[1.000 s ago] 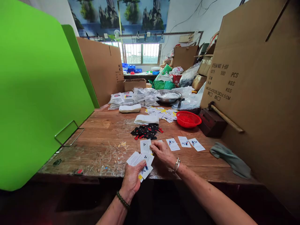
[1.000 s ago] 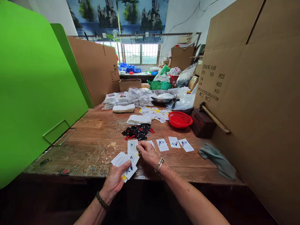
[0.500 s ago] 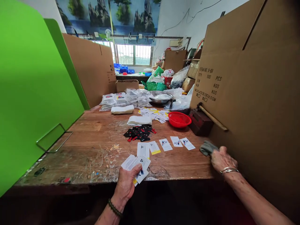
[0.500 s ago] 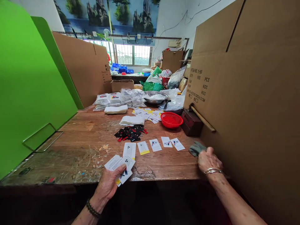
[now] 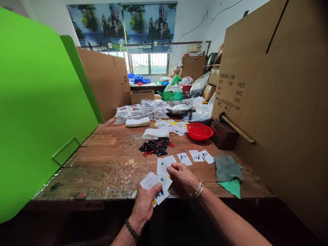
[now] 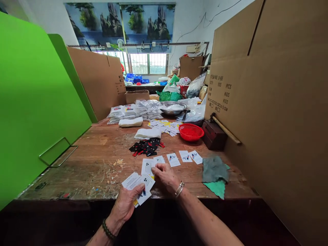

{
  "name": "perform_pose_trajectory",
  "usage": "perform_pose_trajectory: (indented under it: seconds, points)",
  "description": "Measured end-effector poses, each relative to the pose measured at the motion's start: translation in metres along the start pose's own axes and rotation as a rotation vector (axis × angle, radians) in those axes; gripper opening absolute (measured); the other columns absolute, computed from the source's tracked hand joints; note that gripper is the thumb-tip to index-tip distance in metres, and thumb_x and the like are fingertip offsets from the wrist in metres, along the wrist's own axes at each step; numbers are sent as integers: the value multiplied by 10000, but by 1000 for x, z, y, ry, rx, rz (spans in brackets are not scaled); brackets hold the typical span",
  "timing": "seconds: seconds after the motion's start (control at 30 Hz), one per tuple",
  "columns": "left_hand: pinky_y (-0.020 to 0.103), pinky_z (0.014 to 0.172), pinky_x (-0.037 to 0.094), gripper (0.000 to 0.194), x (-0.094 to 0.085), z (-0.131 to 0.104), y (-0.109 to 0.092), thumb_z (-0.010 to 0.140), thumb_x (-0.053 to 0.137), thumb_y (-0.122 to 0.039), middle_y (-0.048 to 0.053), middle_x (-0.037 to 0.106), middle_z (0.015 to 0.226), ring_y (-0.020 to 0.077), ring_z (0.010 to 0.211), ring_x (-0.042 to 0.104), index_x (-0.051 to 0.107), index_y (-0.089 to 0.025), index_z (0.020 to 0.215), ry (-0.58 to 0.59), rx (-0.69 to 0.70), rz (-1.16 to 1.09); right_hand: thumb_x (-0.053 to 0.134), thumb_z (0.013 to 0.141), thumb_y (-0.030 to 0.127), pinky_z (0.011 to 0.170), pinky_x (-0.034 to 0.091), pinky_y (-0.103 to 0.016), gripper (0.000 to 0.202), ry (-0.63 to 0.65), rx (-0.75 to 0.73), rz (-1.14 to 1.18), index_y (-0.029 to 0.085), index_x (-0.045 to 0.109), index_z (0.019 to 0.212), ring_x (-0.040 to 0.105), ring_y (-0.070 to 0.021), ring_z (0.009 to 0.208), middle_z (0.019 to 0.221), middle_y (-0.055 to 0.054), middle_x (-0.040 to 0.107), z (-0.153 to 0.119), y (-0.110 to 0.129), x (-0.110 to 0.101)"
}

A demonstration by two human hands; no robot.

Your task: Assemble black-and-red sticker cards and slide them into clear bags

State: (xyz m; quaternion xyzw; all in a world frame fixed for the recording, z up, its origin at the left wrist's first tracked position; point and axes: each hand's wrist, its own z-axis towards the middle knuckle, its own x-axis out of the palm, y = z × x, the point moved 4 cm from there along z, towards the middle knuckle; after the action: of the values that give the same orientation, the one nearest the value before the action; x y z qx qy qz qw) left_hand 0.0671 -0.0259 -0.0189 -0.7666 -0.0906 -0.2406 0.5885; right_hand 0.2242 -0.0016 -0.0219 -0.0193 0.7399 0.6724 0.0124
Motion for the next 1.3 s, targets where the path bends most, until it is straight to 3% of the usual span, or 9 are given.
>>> perform_pose_trajectory:
  seconds: [0.1, 0.27, 0.4, 0.6, 0.7, 0.8, 0.9, 1.07, 1.3]
  points:
    - [272, 683, 534, 308, -4, -3, -1, 543, 854, -236, 49, 732, 816, 187, 723, 660, 694, -153, 793, -11, 0, 8, 678, 663, 511, 474, 257, -227, 397, -47, 27, 79, 203, 448, 565, 322, -67, 463, 489, 74, 409, 5, -6, 12]
    - [307, 730, 558, 432, -15, 0, -2, 521, 865, -205, 96, 758, 943, 242, 830, 697, 726, -138, 924, -63, 12, -25, 707, 633, 509, 531, 341, -242, 371, -71, -5, -51, 186, 523, 624, 475, -116, 554, 599, 17, 564, 16, -11, 9]
    - [330, 734, 576, 521, -30, 6, -6, 469, 888, -181, 105, 758, 987, 249, 834, 706, 721, -136, 960, -147, 0, -57, 476, 849, 385, 585, 368, -243, 257, -112, -77, -488, 183, 560, 716, 538, -150, 671, 724, -25, 627, 35, -6, -3]
    - [316, 667, 577, 554, -44, 11, -10, 447, 904, -195, 123, 760, 955, 241, 768, 706, 713, -115, 960, -165, -25, -22, 567, 790, 185, 614, 318, -246, 26, -110, -53, -797, 186, 573, 765, 539, -157, 690, 730, -18, 622, 64, -6, -2]
    - [323, 675, 575, 545, -44, 10, -8, 450, 903, -205, 136, 758, 953, 243, 756, 704, 716, -104, 951, -159, -26, -4, 596, 784, 164, 665, 327, -261, 175, -130, -47, -869, 179, 581, 958, 565, -179, 758, 810, -33, 640, 67, -7, 4]
    - [345, 681, 576, 544, -40, 8, -8, 455, 897, -203, 148, 754, 967, 264, 775, 704, 718, -102, 959, -142, -33, -3, 590, 803, 176, 728, 357, -282, 291, -227, -111, -964, 165, 550, 1091, 577, -201, 879, 1047, -102, 628, 60, -3, 5]
    - [330, 697, 568, 490, -33, 4, -10, 481, 878, -179, 135, 752, 987, 254, 803, 701, 723, -117, 942, -113, -23, -24, 544, 859, 272, 752, 390, -287, 212, -255, -223, -868, 166, 582, 1038, 575, -199, 914, 1086, -113, 615, 49, 3, 10]
    - [287, 684, 548, 355, -24, -3, -8, 515, 850, -158, 99, 756, 879, 207, 733, 683, 729, -115, 845, -58, -26, -32, 549, 806, 330, 545, 361, -227, 186, 100, -45, -406, 179, 577, 702, 500, -118, 580, 633, 19, 577, 44, -4, 33]
    - [286, 654, 547, 432, -42, -16, -7, 493, 895, -187, 70, 737, 844, 180, 687, 667, 683, -124, 864, -113, -43, -120, 594, 754, 242, 530, 306, -223, 162, -55, -41, -518, 194, 511, 624, 509, -120, 592, 604, 24, 561, 74, -5, 40]
